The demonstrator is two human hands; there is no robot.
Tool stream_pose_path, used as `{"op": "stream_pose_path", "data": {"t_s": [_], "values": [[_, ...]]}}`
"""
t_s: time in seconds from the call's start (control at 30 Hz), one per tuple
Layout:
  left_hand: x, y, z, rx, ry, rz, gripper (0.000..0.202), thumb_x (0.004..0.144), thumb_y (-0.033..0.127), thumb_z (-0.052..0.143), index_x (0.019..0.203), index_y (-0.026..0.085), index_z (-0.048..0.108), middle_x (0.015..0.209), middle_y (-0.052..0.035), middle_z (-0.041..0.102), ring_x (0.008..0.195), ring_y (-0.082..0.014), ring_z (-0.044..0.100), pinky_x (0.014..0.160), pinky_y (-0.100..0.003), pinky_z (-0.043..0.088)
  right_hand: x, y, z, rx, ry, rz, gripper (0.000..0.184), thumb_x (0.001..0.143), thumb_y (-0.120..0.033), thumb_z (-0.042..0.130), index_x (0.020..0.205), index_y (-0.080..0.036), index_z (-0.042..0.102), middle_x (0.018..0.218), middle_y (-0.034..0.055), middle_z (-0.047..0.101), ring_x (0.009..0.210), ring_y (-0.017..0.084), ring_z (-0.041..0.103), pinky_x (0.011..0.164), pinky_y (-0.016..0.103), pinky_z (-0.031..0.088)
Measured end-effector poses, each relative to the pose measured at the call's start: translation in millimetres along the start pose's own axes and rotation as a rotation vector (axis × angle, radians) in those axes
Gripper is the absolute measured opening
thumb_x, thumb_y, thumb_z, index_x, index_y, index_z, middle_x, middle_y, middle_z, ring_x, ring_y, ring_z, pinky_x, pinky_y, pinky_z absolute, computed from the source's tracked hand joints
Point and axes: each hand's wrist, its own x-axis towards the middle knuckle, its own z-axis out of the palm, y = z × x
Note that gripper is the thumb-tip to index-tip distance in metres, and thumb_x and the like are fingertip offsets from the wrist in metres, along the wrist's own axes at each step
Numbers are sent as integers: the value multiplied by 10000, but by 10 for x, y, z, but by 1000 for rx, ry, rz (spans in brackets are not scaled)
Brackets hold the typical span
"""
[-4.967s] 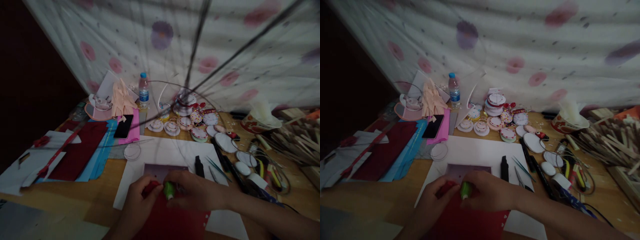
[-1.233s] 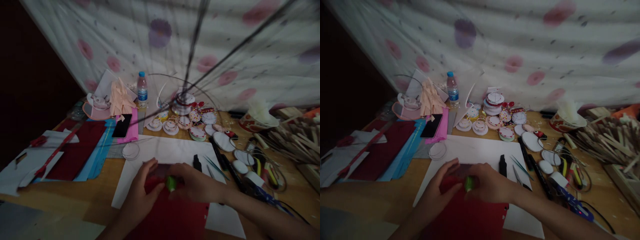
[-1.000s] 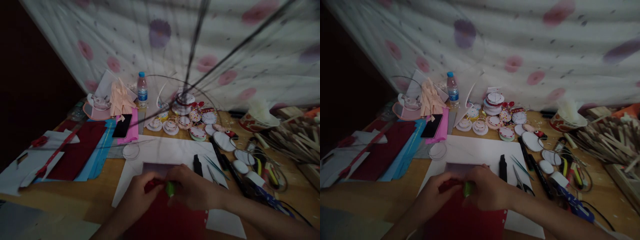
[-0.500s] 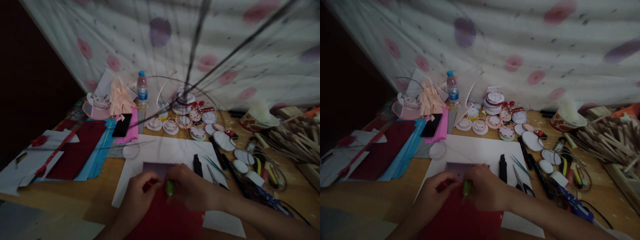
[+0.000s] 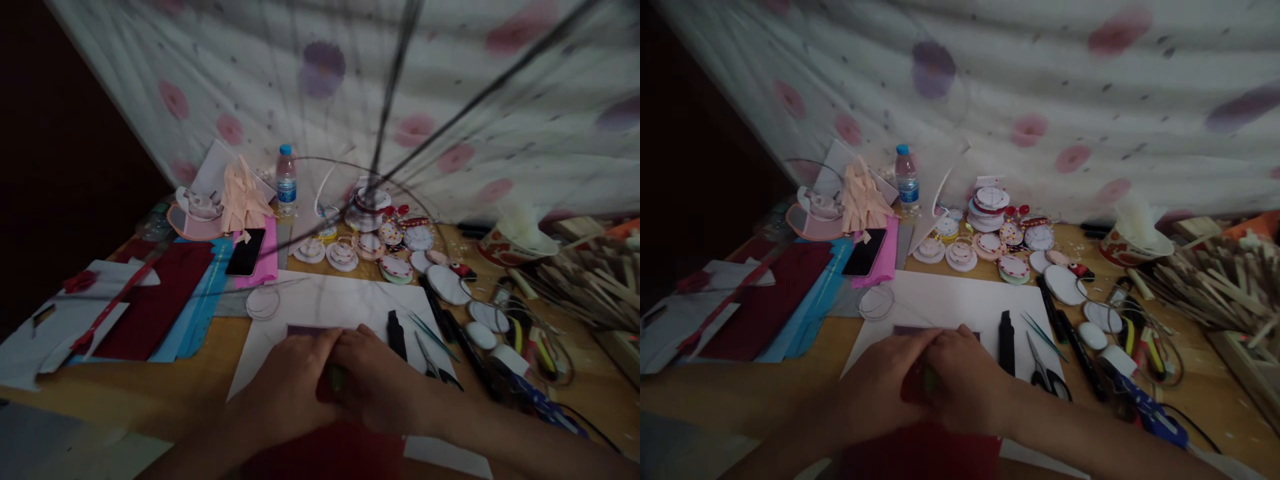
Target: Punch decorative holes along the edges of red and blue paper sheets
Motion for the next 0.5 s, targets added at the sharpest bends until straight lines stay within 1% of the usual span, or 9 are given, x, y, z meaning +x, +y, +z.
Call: {"op": "stream_pose_path", "data": {"t_s": [0.1,0.17,0.27,0.33,0.43,0.5], "values": [[17,-36,31,-67,-40,-12,807,616,283,794,1332,258,422,1154,-64,655,1000,-283,614,854,-385,470,7,35,62,-26,11,-3,217,644,-189,596,850,-141,646,924,112,674,893,275,601,813,404,389],[3,-73,57,-66,-54,-11,833,628,255,783,1363,252,390,1187,-74,639,1027,-287,601,879,-393,462,8,59,97,-31,17,-5,273,644,-206,600,903,-133,647,950,125,677,916,288,599,844,419,386],[-28,-149,114,-13,-63,0,861,669,254,750,1414,182,325,1286,-133,573,1113,-306,544,949,-424,423,8,81,125,-16,21,-6,313,650,-201,589,952,-143,647,981,124,683,952,284,600,868,402,377],[-43,-207,159,22,-84,33,853,703,255,713,1431,122,290,1325,-169,533,1143,-312,515,985,-431,397,12,94,141,-5,32,5,289,647,-175,578,925,-156,657,946,105,696,932,267,613,859,380,373],[-47,-284,218,86,-105,65,838,709,223,686,1427,55,289,1313,-210,527,1149,-328,501,1001,-446,378,28,122,180,27,33,13,235,631,-139,576,846,-156,668,853,84,715,878,255,638,831,362,370],[-37,-316,236,105,-104,49,830,708,227,690,1418,34,306,1278,-225,550,1136,-337,510,986,-457,387,46,145,206,61,38,8,232,626,-124,576,834,-156,671,836,77,723,861,257,648,808,358,369]]}}
